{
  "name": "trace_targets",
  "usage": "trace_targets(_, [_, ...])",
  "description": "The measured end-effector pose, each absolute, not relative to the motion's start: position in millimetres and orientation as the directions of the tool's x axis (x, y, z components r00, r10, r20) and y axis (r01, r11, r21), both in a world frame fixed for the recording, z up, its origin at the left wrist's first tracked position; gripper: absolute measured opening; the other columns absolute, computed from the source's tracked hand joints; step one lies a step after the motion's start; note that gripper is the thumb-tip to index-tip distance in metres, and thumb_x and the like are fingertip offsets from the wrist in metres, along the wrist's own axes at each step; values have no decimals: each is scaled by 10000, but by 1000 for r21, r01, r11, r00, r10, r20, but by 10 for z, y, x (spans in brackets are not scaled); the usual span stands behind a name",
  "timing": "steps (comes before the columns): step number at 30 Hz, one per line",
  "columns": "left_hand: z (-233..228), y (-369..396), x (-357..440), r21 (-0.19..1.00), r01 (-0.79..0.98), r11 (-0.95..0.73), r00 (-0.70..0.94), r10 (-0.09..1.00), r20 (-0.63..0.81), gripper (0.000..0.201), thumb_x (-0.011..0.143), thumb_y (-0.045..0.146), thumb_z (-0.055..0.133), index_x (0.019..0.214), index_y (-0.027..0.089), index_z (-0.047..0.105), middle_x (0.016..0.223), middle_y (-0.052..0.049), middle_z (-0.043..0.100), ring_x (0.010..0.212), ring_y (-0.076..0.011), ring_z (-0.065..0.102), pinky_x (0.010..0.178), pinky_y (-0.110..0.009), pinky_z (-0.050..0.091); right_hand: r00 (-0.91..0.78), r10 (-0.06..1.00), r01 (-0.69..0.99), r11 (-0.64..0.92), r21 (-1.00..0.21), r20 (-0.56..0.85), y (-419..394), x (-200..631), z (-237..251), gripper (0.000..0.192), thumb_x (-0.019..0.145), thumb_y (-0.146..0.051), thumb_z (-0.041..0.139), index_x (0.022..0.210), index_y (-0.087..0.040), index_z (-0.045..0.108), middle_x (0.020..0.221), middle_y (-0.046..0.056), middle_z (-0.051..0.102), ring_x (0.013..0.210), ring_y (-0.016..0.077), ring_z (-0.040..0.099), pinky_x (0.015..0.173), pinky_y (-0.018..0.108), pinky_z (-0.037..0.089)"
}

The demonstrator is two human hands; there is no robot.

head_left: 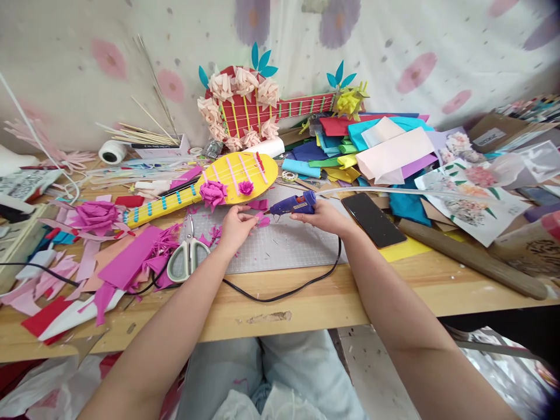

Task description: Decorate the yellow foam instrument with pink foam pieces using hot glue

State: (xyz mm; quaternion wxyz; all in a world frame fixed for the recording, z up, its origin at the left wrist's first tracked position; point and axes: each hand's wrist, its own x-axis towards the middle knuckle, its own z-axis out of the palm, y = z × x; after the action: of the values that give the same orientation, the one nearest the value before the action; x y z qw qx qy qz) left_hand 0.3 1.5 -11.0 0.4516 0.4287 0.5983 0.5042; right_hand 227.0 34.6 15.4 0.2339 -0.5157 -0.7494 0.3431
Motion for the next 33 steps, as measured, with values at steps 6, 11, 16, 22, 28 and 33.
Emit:
trace_targets(6, [-99, 19, 6, 989, 61, 131, -222, 968, -115, 336, 652, 118, 686, 930, 147, 499, 621, 33, 622, 482, -87, 559, 374, -169, 389, -352, 936, 616, 222, -756, -12, 352, 2277, 144, 457, 676, -597, 642, 909, -205, 672, 755, 21, 665, 665, 172, 601, 639, 308, 485])
trace_targets(11, [-99, 9, 3, 988, 74, 135, -220, 969, -116, 334, 654, 124, 682, 932, 149, 498, 631, 30, 630, 486, -89, 562, 384, -177, 392, -353, 935, 615, 232, -754, -1, 356, 2269, 134, 465, 687, -602, 632, 933, -208, 666, 773, 19, 672, 691, 179, 609, 652, 309, 492])
trace_targets(16, [-105, 15, -4, 988, 84, 131, -208, 972, -112, 340, 660, 131, 681, 945, 148, 496, 640, 24, 635, 491, -89, 563, 390, -176, 392, -368, 930, 616, 254, -746, 13, 343, 2245, 154, 448, 697, -605, 622, 908, -213, 671, 817, 24, 685, 742, 193, 617, 684, 320, 498])
trace_targets(22, [-136, 23, -11, 989, 75, 130, -206, 972, -112, 378, 632, 153, 715, 941, 154, 498, 650, 17, 653, 496, -91, 569, 411, -176, 391, -376, 927, 592, 254, -765, 16, 328, 2214, 165, 432, 690, -600, 632, 886, -216, 670, 847, 23, 690, 765, 195, 621, 691, 316, 497])
trace_targets(28, [-141, 18, -18, 992, 61, 112, -190, 977, -99, 428, 591, 198, 760, 930, 159, 501, 652, 15, 653, 490, -91, 563, 409, -177, 394, -304, 952, 563, 203, -801, 28, 318, 2288, 236, 439, 669, -585, 659, 889, -206, 655, 719, 17, 653, 621, 151, 577, 582, 280, 462])
trace_targets(33, [-137, 6, -28, 991, 42, 125, -181, 977, -116, 435, 553, 243, 791, 878, 166, 511, 625, 20, 642, 468, -90, 549, 406, -185, 391, -189, 982, 547, 106, -830, 1, 426, 2546, 212, 454, 666, -587, 652, 829, -164, 651, 706, 43, 652, 521, 102, 497, 478, 249, 409])
